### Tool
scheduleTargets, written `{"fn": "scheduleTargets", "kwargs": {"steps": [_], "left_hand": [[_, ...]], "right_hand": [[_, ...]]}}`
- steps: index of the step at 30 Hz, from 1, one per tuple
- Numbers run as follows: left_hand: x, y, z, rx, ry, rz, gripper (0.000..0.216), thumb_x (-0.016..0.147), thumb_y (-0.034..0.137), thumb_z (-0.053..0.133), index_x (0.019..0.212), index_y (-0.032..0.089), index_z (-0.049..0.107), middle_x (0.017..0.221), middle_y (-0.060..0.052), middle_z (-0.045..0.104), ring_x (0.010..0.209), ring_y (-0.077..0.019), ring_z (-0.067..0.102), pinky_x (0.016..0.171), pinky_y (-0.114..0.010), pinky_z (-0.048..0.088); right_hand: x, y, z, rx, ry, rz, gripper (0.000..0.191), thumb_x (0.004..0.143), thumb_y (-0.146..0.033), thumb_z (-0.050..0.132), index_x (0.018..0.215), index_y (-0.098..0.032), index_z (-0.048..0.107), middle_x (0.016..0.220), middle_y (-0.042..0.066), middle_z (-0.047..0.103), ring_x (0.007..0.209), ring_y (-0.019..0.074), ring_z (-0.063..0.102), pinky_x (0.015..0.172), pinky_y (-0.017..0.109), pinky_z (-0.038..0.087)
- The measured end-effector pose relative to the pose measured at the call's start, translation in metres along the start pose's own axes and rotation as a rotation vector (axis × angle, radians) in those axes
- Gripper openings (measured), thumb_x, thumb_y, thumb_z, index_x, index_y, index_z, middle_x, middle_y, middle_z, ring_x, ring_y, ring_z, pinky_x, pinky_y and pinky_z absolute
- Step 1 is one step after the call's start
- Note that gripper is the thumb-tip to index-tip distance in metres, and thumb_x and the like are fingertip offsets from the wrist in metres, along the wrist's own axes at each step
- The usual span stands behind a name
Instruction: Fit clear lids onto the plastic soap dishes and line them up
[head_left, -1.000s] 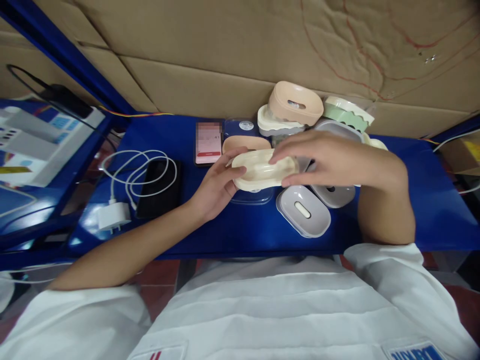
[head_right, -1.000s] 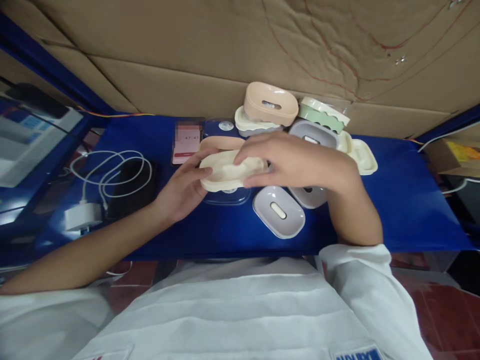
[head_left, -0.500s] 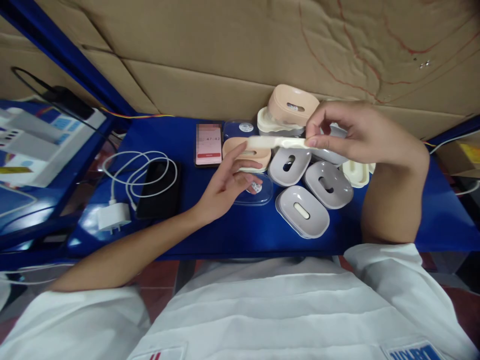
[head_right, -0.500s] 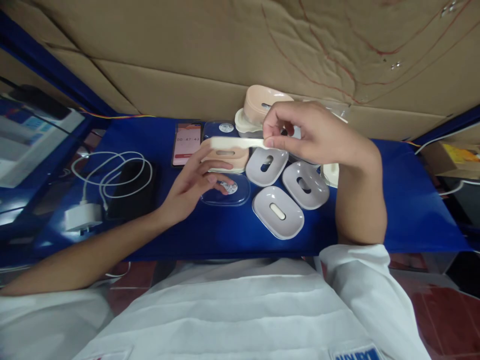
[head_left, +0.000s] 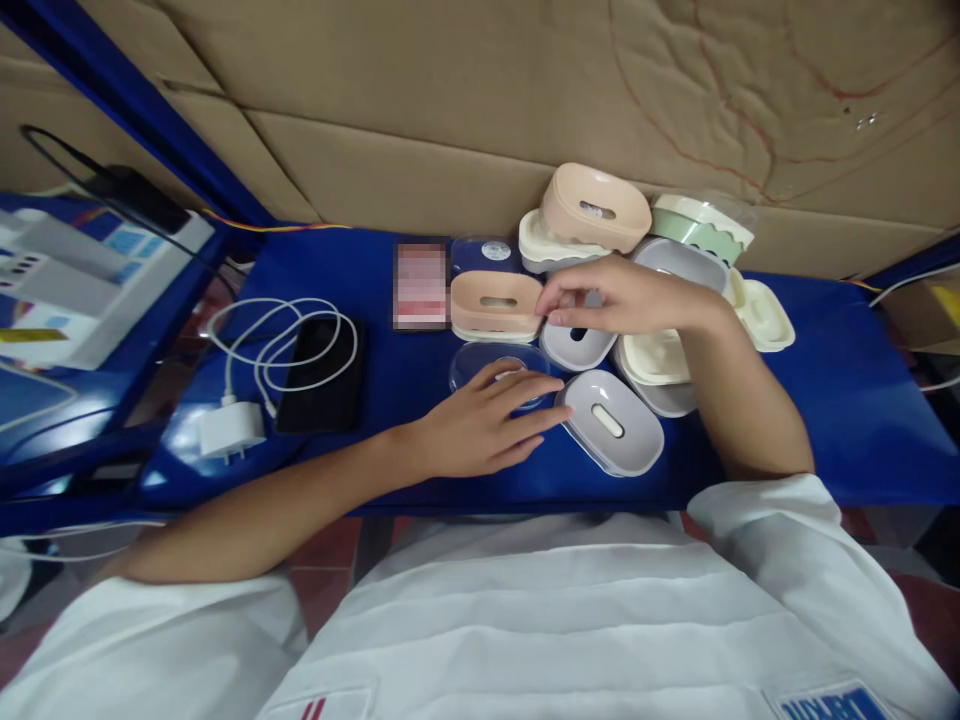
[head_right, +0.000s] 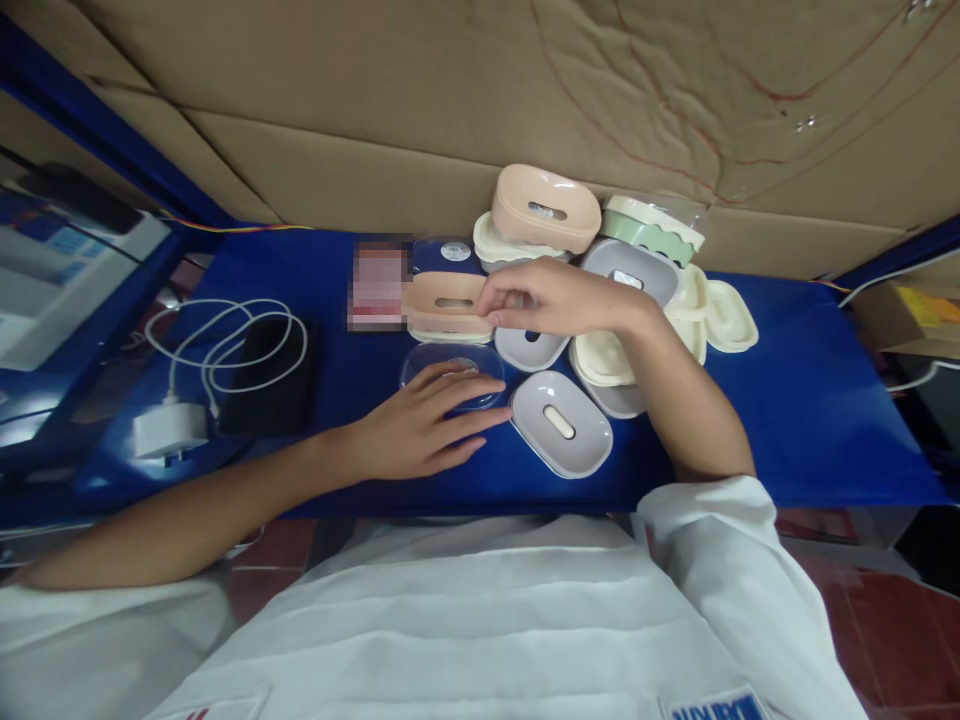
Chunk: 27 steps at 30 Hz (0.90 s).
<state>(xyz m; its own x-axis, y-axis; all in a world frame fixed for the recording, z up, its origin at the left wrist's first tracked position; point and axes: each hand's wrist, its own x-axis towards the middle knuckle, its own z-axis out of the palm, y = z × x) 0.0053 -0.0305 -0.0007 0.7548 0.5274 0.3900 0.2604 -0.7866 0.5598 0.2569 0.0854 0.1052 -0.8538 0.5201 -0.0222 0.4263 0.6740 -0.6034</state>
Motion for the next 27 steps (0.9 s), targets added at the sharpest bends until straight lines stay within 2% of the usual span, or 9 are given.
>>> {"fn": "scheduleTargets", "kwargs": {"steps": [4, 6, 8, 11, 15, 18, 22, 25, 27], "left_hand": [[0.000, -0.003, 0.001, 0.110, -0.084, -0.027, 0.042, 0.095, 0.022, 0.067, 0.136, 0.031, 0.072, 0.150, -0.010, 0.067, 0.139, -0.0343, 0.061, 0.129, -0.060, 0.033], [0.000, -0.006, 0.001, 0.122, -0.067, -0.043, 0.040, 0.093, 0.023, 0.068, 0.132, 0.030, 0.073, 0.148, -0.010, 0.067, 0.139, -0.0358, 0.061, 0.129, -0.061, 0.032], [0.001, -0.009, 0.000, 0.117, -0.031, -0.074, 0.037, 0.090, 0.023, 0.070, 0.126, 0.029, 0.074, 0.146, -0.011, 0.068, 0.139, -0.0377, 0.060, 0.128, -0.062, 0.031], [0.002, -0.011, 0.000, 0.169, 0.033, -0.145, 0.027, 0.086, 0.022, 0.073, 0.113, 0.026, 0.076, 0.136, -0.013, 0.071, 0.129, -0.0398, 0.064, 0.122, -0.064, 0.037], [0.002, -0.008, 0.000, 0.452, 0.069, -0.152, 0.013, 0.089, 0.020, 0.069, 0.101, 0.021, 0.074, 0.122, -0.015, 0.073, 0.113, -0.0369, 0.069, 0.109, -0.060, 0.049], [0.003, -0.003, 0.000, 0.637, 0.083, -0.051, 0.012, 0.095, 0.015, 0.062, 0.102, 0.017, 0.072, 0.118, -0.015, 0.075, 0.106, -0.0317, 0.071, 0.101, -0.053, 0.055], [0.001, 0.002, 0.000, 0.611, 0.150, 0.189, 0.009, 0.097, 0.015, 0.064, 0.103, 0.017, 0.070, 0.109, -0.010, 0.076, 0.098, -0.0241, 0.072, 0.098, -0.044, 0.058], [0.000, 0.008, -0.001, 0.588, 0.123, 0.417, 0.009, 0.098, 0.016, 0.065, 0.104, 0.021, 0.070, 0.106, -0.006, 0.077, 0.096, -0.0188, 0.073, 0.097, -0.037, 0.059], [-0.002, 0.014, -0.001, 0.625, 0.118, 0.485, 0.010, 0.099, 0.016, 0.066, 0.105, 0.022, 0.071, 0.108, -0.003, 0.079, 0.097, -0.0167, 0.073, 0.097, -0.034, 0.060]], "right_hand": [[-0.019, -0.018, -0.016, -0.112, 0.213, 0.038, 0.023, 0.103, -0.047, 0.062, 0.113, -0.032, 0.076, 0.113, -0.001, 0.082, 0.099, 0.0221, 0.075, 0.086, 0.038, 0.057], [-0.036, -0.032, -0.019, -0.174, 0.340, 0.053, 0.020, 0.104, -0.043, 0.063, 0.115, -0.032, 0.076, 0.115, -0.001, 0.081, 0.100, 0.0226, 0.075, 0.089, 0.040, 0.056], [-0.056, -0.042, -0.011, -0.247, 0.397, 0.048, 0.016, 0.107, -0.039, 0.060, 0.113, -0.034, 0.075, 0.111, -0.002, 0.080, 0.099, 0.0226, 0.074, 0.089, 0.041, 0.056], [-0.082, -0.047, 0.020, -0.368, 0.307, 0.015, 0.021, 0.110, -0.043, 0.056, 0.103, -0.033, 0.073, 0.098, -0.001, 0.079, 0.091, 0.0235, 0.073, 0.085, 0.041, 0.053], [-0.099, -0.044, 0.075, -0.624, 0.106, 0.021, 0.049, 0.103, -0.067, 0.062, 0.102, -0.021, 0.076, 0.093, 0.010, 0.077, 0.082, 0.0288, 0.071, 0.080, 0.044, 0.049], [-0.097, -0.046, 0.102, -0.761, 0.037, 0.030, 0.059, 0.099, -0.065, 0.069, 0.112, -0.008, 0.074, 0.098, 0.016, 0.076, 0.086, 0.0313, 0.071, 0.081, 0.044, 0.050], [-0.091, -0.051, 0.115, -0.676, 0.070, -0.085, 0.024, 0.107, -0.031, 0.064, 0.111, -0.009, 0.072, 0.106, 0.016, 0.077, 0.097, 0.0293, 0.072, 0.089, 0.042, 0.053], [-0.090, -0.048, 0.116, -0.554, 0.124, -0.131, 0.019, 0.110, -0.022, 0.056, 0.116, -0.011, 0.070, 0.116, 0.016, 0.078, 0.105, 0.0271, 0.073, 0.094, 0.040, 0.056], [-0.088, -0.044, 0.116, -0.486, 0.149, -0.156, 0.020, 0.112, -0.023, 0.053, 0.118, -0.012, 0.070, 0.118, 0.015, 0.078, 0.104, 0.0254, 0.074, 0.091, 0.039, 0.057]]}}
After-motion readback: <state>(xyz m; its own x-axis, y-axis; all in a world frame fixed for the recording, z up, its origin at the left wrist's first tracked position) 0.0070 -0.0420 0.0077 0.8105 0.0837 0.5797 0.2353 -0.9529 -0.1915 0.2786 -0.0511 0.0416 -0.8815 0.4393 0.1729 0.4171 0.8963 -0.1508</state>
